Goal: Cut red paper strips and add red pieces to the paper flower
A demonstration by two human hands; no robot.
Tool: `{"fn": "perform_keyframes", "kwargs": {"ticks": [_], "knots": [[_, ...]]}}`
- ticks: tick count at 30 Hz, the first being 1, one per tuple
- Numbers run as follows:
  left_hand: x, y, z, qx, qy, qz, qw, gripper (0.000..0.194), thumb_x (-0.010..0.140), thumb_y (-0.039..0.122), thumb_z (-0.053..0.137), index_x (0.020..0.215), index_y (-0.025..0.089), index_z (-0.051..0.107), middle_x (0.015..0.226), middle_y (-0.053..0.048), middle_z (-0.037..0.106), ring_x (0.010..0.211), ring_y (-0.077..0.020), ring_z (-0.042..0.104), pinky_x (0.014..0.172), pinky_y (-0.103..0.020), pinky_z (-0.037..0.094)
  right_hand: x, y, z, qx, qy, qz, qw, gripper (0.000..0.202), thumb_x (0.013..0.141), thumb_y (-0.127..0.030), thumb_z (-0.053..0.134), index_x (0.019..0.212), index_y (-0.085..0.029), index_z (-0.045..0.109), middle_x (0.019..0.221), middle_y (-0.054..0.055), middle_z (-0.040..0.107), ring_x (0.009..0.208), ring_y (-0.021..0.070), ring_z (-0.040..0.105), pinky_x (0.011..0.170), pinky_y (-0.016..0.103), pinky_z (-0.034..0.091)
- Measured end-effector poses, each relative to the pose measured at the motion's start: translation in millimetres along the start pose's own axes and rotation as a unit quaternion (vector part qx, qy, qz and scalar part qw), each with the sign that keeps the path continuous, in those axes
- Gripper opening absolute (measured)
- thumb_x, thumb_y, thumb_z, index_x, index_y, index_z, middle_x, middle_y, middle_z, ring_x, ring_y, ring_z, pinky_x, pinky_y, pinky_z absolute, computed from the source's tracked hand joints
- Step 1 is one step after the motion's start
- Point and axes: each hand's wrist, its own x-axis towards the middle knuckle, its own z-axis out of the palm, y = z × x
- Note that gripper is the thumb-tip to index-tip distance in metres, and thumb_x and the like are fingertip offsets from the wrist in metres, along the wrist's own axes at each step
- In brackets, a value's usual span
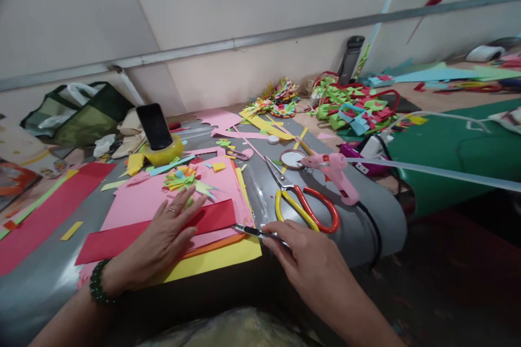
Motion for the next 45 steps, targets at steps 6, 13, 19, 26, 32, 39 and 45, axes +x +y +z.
{"fn": "perform_keyframes", "kwargs": {"ticks": [6,13,19,26,32,39,45], "knots": [[-0.3,0.1,2.8,-0.012,-0.074,0.024,0.997,0.058,0.094,0.052,0.032,0.148,0.033,0.017,0.157,-0.01,0.013,0.143,-0.032,0.01,0.109,-0.062,0.016,-4.6,4.8,-1.5,-0.025,0.012,0.006,1.0,0.027,0.093,-0.038,0.042,0.102,-0.027,0.064,0.1,0.001,0.073,0.087,0.0197,0.069,0.071,0.031,0.053],[2.3,-3.0,6.1,-0.097,0.031,-0.023,0.994,0.056,0.092,0.038,0.045,0.143,0.017,0.034,0.139,-0.017,0.041,0.13,-0.029,0.037,0.106,-0.048,0.036,-12.6,22.7,-23.0,-0.067,0.075,0.09,0.991,0.03,0.088,-0.049,0.045,0.097,-0.03,0.067,0.091,0.0,0.074,0.073,0.0219,0.07,0.057,0.031,0.054],[4.8,-1.4,6.9,-0.149,0.051,0.0,0.987,0.047,0.089,0.027,0.053,0.134,0.019,0.045,0.131,-0.013,0.043,0.124,-0.0243,0.041,0.105,-0.04,0.039,-3.5,10.6,-15.2,-0.029,0.089,0.062,0.994,0.029,0.089,-0.045,0.045,0.099,-0.027,0.066,0.095,0.001,0.073,0.081,0.0207,0.069,0.064,0.029,0.054],[1.3,-0.8,8.8,-0.156,0.056,0.001,0.986,0.043,0.091,0.027,0.051,0.133,0.027,0.045,0.138,-0.01,0.044,0.13,-0.0262,0.038,0.105,-0.047,0.039,-0.7,12.4,-12.0,-0.01,0.105,0.063,0.992,0.028,0.089,-0.044,0.047,0.098,-0.026,0.066,0.097,0.002,0.073,0.083,0.0213,0.069,0.067,0.03,0.054],[2.0,1.8,5.9,-0.177,0.092,0.014,0.98,0.018,0.093,0.026,0.045,0.109,0.023,0.053,0.133,-0.01,0.047,0.128,-0.0239,0.04,0.103,-0.044,0.041,-0.4,11.4,-8.0,0.017,0.111,0.042,0.993,0.025,0.089,-0.04,0.049,0.1,-0.025,0.066,0.101,0.003,0.072,0.091,0.0229,0.068,0.075,0.033,0.055],[5.8,2.5,2.7,-0.187,0.101,0.02,0.977,0.022,0.098,0.02,0.029,0.086,0.022,0.048,0.111,-0.008,0.057,0.131,-0.0195,0.035,0.105,-0.04,0.038,1.1,12.8,-11.2,0.016,0.136,0.013,0.99,0.024,0.09,-0.038,0.048,0.102,-0.026,0.065,0.104,0.004,0.071,0.096,0.0232,0.066,0.078,0.035,0.055],[3.0,4.0,3.7,-0.153,0.043,-0.001,0.987,0.033,0.084,0.045,0.06,0.109,0.024,0.054,0.143,-0.012,0.034,0.134,-0.0305,0.029,0.103,-0.049,0.037,-1.1,13.3,-10.1,0.022,0.133,0.004,0.991,0.023,0.09,-0.038,0.05,0.103,-0.026,0.064,0.104,0.004,0.07,0.097,0.0231,0.066,0.078,0.033,0.055]]}}
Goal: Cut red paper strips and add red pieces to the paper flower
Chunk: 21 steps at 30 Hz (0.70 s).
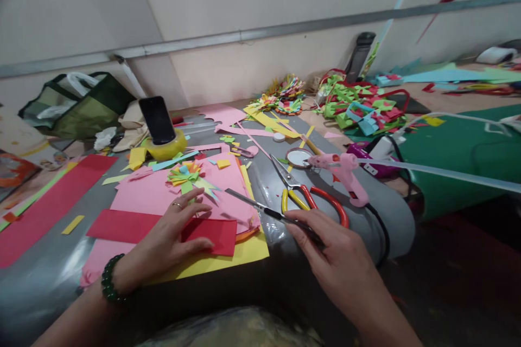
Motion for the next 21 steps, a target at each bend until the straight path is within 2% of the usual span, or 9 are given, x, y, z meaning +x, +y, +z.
{"fn": "perform_keyframes", "kwargs": {"ticks": [2,6,9,14,16,21], "knots": [[0.3,-0.6,1.4,0.019,-0.003,0.009,1.0,0.032,0.079,0.044,0.065,0.102,0.023,0.058,0.139,-0.012,0.039,0.132,-0.0318,0.031,0.102,-0.051,0.037,-1.2,-0.8,2.1,0.006,-0.007,0.008,1.0,0.023,0.09,-0.038,0.051,0.103,-0.026,0.065,0.104,0.003,0.071,0.095,0.0223,0.067,0.077,0.031,0.055],[2.5,-2.1,2.4,0.03,0.036,0.036,0.998,0.009,0.085,0.029,0.06,0.083,0.021,0.057,0.128,-0.01,0.052,0.124,-0.028,0.042,0.101,-0.05,0.037,-3.2,-1.2,3.6,0.005,-0.006,0.008,1.0,0.023,0.089,-0.038,0.051,0.101,-0.026,0.066,0.101,0.003,0.072,0.091,0.0223,0.068,0.076,0.032,0.055],[3.6,-2.3,0.7,0.029,0.092,0.052,0.994,0.013,0.087,0.019,0.054,0.075,0.021,0.055,0.119,-0.008,0.059,0.117,-0.0245,0.05,0.101,-0.049,0.036,-4.0,-1.6,3.0,0.007,-0.014,-0.001,1.0,0.022,0.089,-0.037,0.051,0.102,-0.026,0.065,0.1,0.003,0.072,0.092,0.0221,0.068,0.077,0.032,0.054],[2.6,-2.4,-2.6,0.036,0.147,0.07,0.986,0.014,0.088,0.02,0.053,0.077,0.024,0.061,0.113,-0.005,0.065,0.113,-0.0231,0.054,0.107,-0.053,0.025,-3.5,-3.5,5.0,0.016,-0.009,-0.012,1.0,0.022,0.089,-0.036,0.051,0.102,-0.026,0.066,0.101,0.003,0.072,0.092,0.0221,0.068,0.079,0.032,0.054],[2.2,-2.8,-3.0,0.034,0.159,0.075,0.984,0.014,0.089,0.019,0.052,0.079,0.024,0.062,0.112,-0.005,0.065,0.113,-0.0227,0.055,0.107,-0.052,0.026,-3.4,-4.3,6.1,0.017,-0.012,-0.023,1.0,0.021,0.089,-0.035,0.051,0.101,-0.026,0.066,0.099,0.003,0.072,0.091,0.0212,0.068,0.077,0.031,0.054],[3.7,-3.7,-2.2,0.027,0.173,0.067,0.982,0.014,0.09,0.018,0.049,0.081,0.022,0.059,0.114,-0.007,0.063,0.112,-0.0222,0.055,0.105,-0.051,0.031,-4.4,-6.2,6.1,0.023,-0.079,-0.045,0.996,0.02,0.091,-0.032,0.05,0.101,-0.025,0.065,0.097,0.003,0.072,0.088,0.0185,0.068,0.072,0.027,0.054]]}}
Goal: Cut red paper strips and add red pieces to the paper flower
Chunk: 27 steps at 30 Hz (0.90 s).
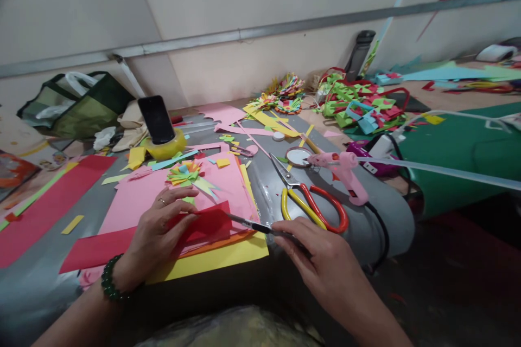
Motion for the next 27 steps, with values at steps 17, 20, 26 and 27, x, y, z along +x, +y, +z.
{"fn": "perform_keyframes", "kwargs": {"ticks": [17,20,26,27], "knots": [[-5.9,16.3,3.4,0.07,-0.298,-0.017,0.952,0.048,0.098,0.042,0.026,0.146,0.034,0.026,0.156,-0.006,0.02,0.143,-0.0272,0.013,0.109,-0.06,0.019,2.0,1.3,0.2,-0.001,-0.094,0.016,0.995,0.023,0.093,-0.035,0.046,0.105,-0.026,0.063,0.102,0.003,0.07,0.091,0.0189,0.066,0.077,0.031,0.053],[-5.0,16.1,3.8,0.072,-0.303,-0.016,0.95,0.049,0.098,0.042,0.025,0.146,0.034,0.024,0.156,-0.006,0.02,0.143,-0.0262,0.012,0.11,-0.06,0.017,-0.4,3.1,-1.5,0.006,-0.092,0.029,0.995,0.023,0.092,-0.036,0.048,0.104,-0.027,0.065,0.1,0.002,0.071,0.089,0.0193,0.067,0.074,0.03,0.054],[-5.3,17.2,4.9,0.083,-0.308,-0.021,0.947,0.052,0.097,0.048,0.025,0.147,0.032,0.022,0.156,-0.008,0.016,0.143,-0.0283,0.009,0.109,-0.062,0.016,0.8,1.7,-3.5,0.008,-0.099,0.027,0.995,0.023,0.092,-0.036,0.048,0.103,-0.027,0.065,0.101,0.002,0.072,0.091,0.0194,0.067,0.075,0.03,0.054],[-5.3,17.4,5.1,0.085,-0.31,-0.021,0.947,0.054,0.096,0.05,0.025,0.147,0.032,0.023,0.156,-0.009,0.015,0.143,-0.0289,0.008,0.109,-0.062,0.016,1.5,1.8,-4.2,0.008,-0.099,0.025,0.995,0.023,0.092,-0.036,0.048,0.103,-0.027,0.065,0.101,0.002,0.071,0.092,0.0195,0.067,0.076,0.03,0.054]]}}
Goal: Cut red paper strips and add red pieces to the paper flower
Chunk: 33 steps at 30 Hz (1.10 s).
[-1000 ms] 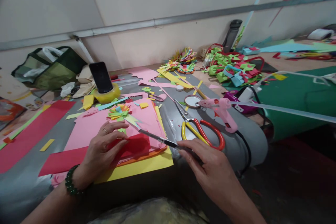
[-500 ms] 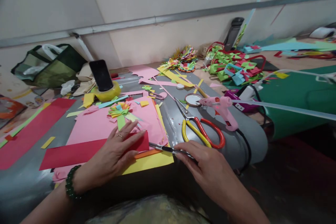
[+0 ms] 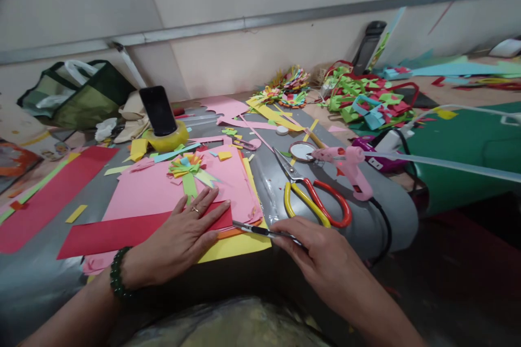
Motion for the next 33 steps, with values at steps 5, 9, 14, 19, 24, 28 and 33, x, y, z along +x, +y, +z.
{"fn": "perform_keyframes", "kwargs": {"ticks": [5,9,14,19,24,28,33], "knots": [[-0.5,1.0,-1.2,0.011,-0.013,0.004,1.0,0.063,0.092,0.06,0.025,0.148,0.031,0.02,0.156,-0.01,0.01,0.143,-0.03,0.004,0.109,-0.062,0.014,2.3,4.5,-4.5,-0.012,0.01,-0.02,1.0,0.023,0.09,-0.037,0.05,0.1,-0.026,0.067,0.096,0.002,0.072,0.088,0.0198,0.068,0.073,0.029,0.054],[-1.0,2.5,-4.8,0.019,-0.032,0.003,0.999,0.075,0.086,0.07,0.027,0.149,0.03,0.016,0.157,-0.01,0.006,0.143,-0.0309,0.003,0.11,-0.061,0.013,4.0,7.2,-5.0,-0.004,-0.011,-0.025,1.0,0.024,0.091,-0.038,0.05,0.103,-0.026,0.066,0.098,0.002,0.072,0.09,0.0189,0.067,0.075,0.029,0.053],[0.1,3.1,-7.4,0.019,-0.045,-0.003,0.999,0.08,0.083,0.075,0.025,0.149,0.031,0.015,0.157,-0.009,0.004,0.143,-0.0315,0.001,0.11,-0.061,0.011,6.4,2.6,-1.6,0.005,-0.013,-0.027,1.0,0.024,0.091,-0.038,0.049,0.101,-0.026,0.067,0.096,0.002,0.072,0.088,0.0188,0.067,0.074,0.029,0.053],[0.4,5.4,-8.2,0.007,-0.051,-0.012,0.999,0.08,0.083,0.075,0.022,0.149,0.03,0.016,0.157,-0.01,0.005,0.143,-0.0302,-0.001,0.11,-0.061,0.009,7.1,-2.2,0.2,0.014,-0.017,-0.012,1.0,0.024,0.092,-0.038,0.048,0.103,-0.026,0.065,0.1,0.002,0.071,0.09,0.0183,0.066,0.076,0.029,0.052],[15.2,14.5,-6.8,-0.024,-0.038,-0.038,0.998,0.081,0.084,0.073,0.015,0.149,0.024,0.02,0.157,-0.012,0.001,0.142,-0.0308,-0.004,0.111,-0.06,0.01,10.3,1.2,-1.2,0.0,0.004,-0.009,1.0,0.023,0.091,-0.04,0.05,0.103,-0.028,0.065,0.099,0.001,0.071,0.09,0.0184,0.067,0.073,0.027,0.053],[18.4,15.6,-8.8,-0.029,-0.018,-0.043,0.998,0.083,0.084,0.074,0.017,0.149,0.022,0.018,0.156,-0.012,0.0,0.142,-0.0299,-0.005,0.111,-0.059,0.011,14.7,2.0,2.0,-0.012,0.025,-0.014,1.0,0.024,0.09,-0.04,0.05,0.099,-0.027,0.067,0.098,0.002,0.073,0.088,0.019,0.068,0.072,0.027,0.054],[-19.2,-2.2,-12.7,0.016,-0.023,-0.044,0.999,0.074,0.088,0.068,0.022,0.149,0.029,0.011,0.157,-0.005,-0.001,0.143,-0.0268,-0.004,0.112,-0.057,0.01,15.6,1.0,1.8,-0.028,0.031,-0.015,0.999,0.025,0.089,-0.04,0.05,0.099,-0.027,0.069,0.098,0.002,0.073,0.088,0.0197,0.069,0.072,0.028,0.055]]}}
